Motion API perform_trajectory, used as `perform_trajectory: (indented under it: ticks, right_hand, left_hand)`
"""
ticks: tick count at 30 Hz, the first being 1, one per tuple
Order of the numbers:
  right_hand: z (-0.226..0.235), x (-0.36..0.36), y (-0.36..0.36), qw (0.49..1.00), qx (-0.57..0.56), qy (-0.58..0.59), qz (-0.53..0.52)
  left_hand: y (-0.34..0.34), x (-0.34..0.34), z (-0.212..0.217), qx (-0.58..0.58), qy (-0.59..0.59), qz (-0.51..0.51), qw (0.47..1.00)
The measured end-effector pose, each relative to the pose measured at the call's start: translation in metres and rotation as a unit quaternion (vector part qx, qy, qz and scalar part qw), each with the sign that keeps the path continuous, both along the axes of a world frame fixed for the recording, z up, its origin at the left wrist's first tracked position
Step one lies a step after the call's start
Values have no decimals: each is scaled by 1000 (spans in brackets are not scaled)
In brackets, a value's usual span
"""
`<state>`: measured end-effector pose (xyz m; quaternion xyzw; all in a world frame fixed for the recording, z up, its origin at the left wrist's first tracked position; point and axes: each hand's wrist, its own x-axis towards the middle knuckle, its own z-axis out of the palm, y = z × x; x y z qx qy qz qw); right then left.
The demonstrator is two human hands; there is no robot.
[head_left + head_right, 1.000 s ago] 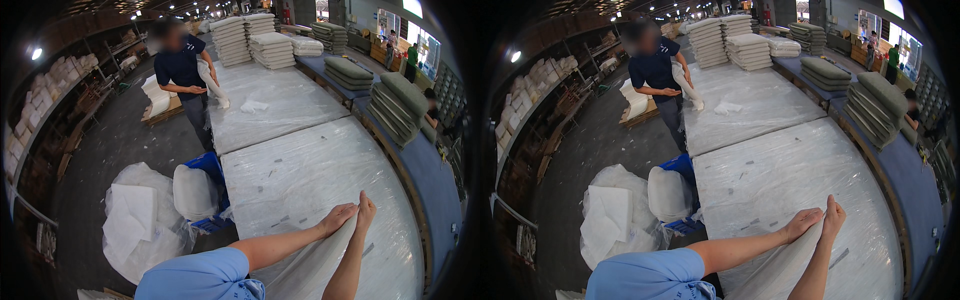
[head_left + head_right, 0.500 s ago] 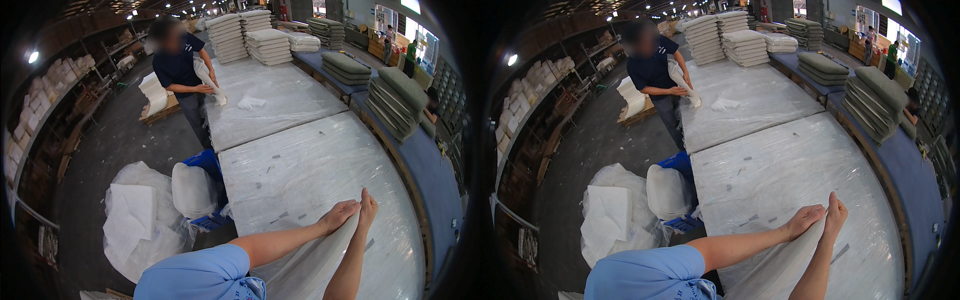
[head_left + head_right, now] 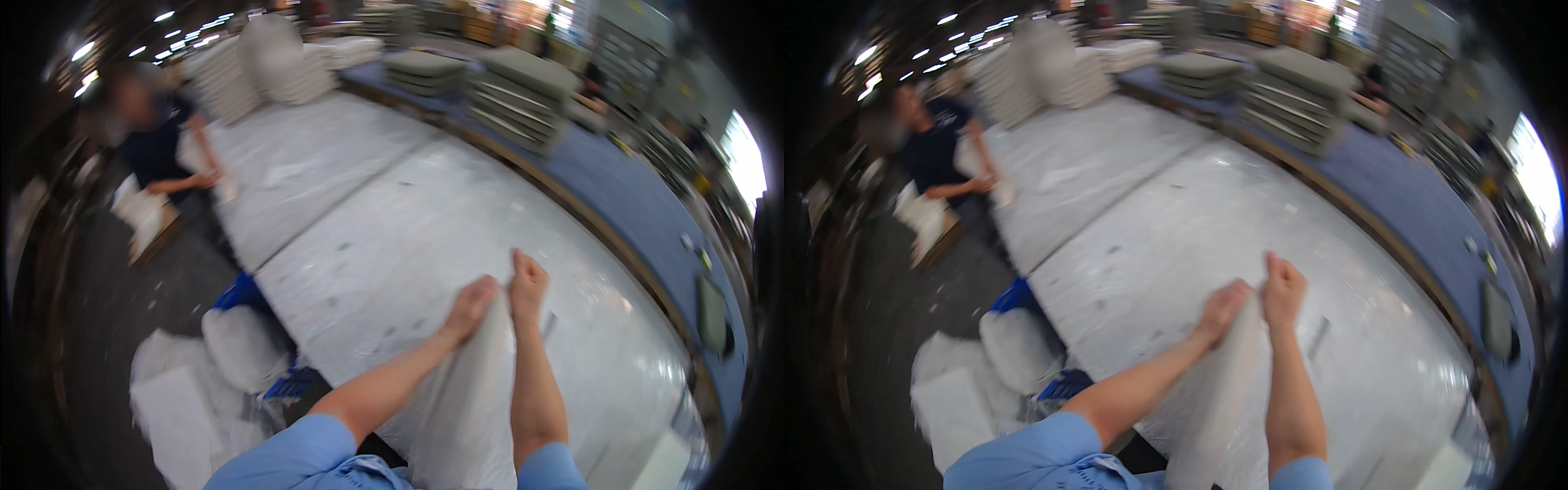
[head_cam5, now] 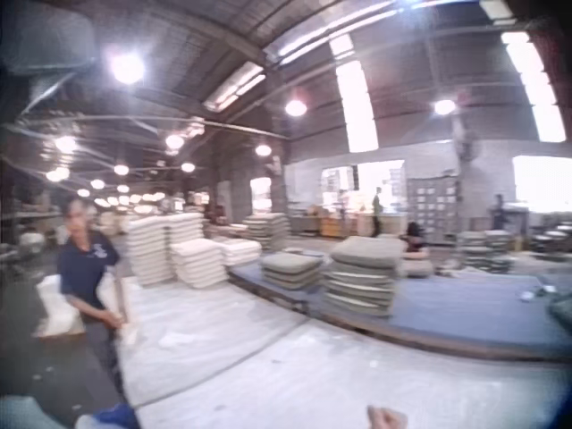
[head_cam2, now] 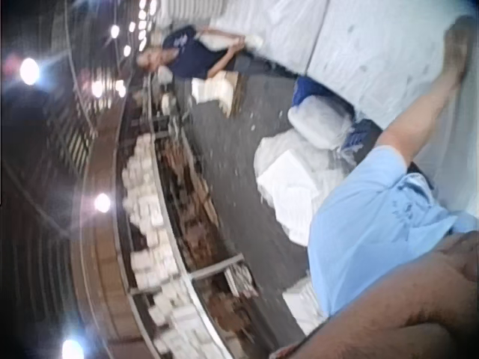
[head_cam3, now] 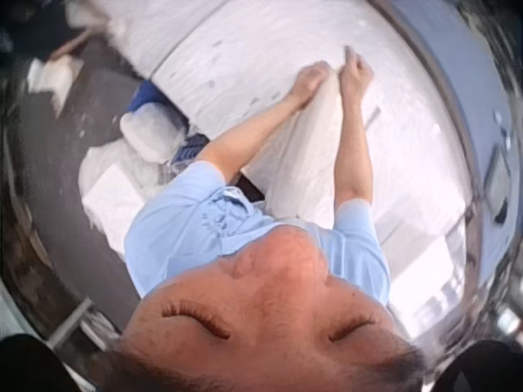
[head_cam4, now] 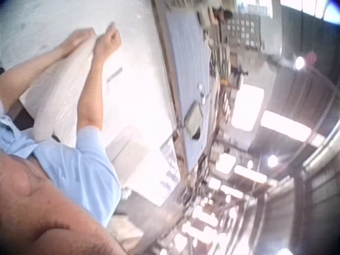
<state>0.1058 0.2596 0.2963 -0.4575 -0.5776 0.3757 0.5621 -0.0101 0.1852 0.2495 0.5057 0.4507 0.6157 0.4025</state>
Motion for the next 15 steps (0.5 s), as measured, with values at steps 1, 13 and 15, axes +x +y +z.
perform_trajectory:
  ticks: [1, 13, 15]
  right_hand:
    - [6, 4, -8, 998, -30, 51, 20]
    - [13, 71, -67, 976, -23, 63, 209]
    - [14, 68, -64, 976, -9, 30, 217]
  left_hand:
    - [-6, -6, 9, -36, -69, -60, 995]
    - [-22, 21, 33, -20, -106, -75, 991]
    - [-26, 15, 33, -35, -85, -76, 993]
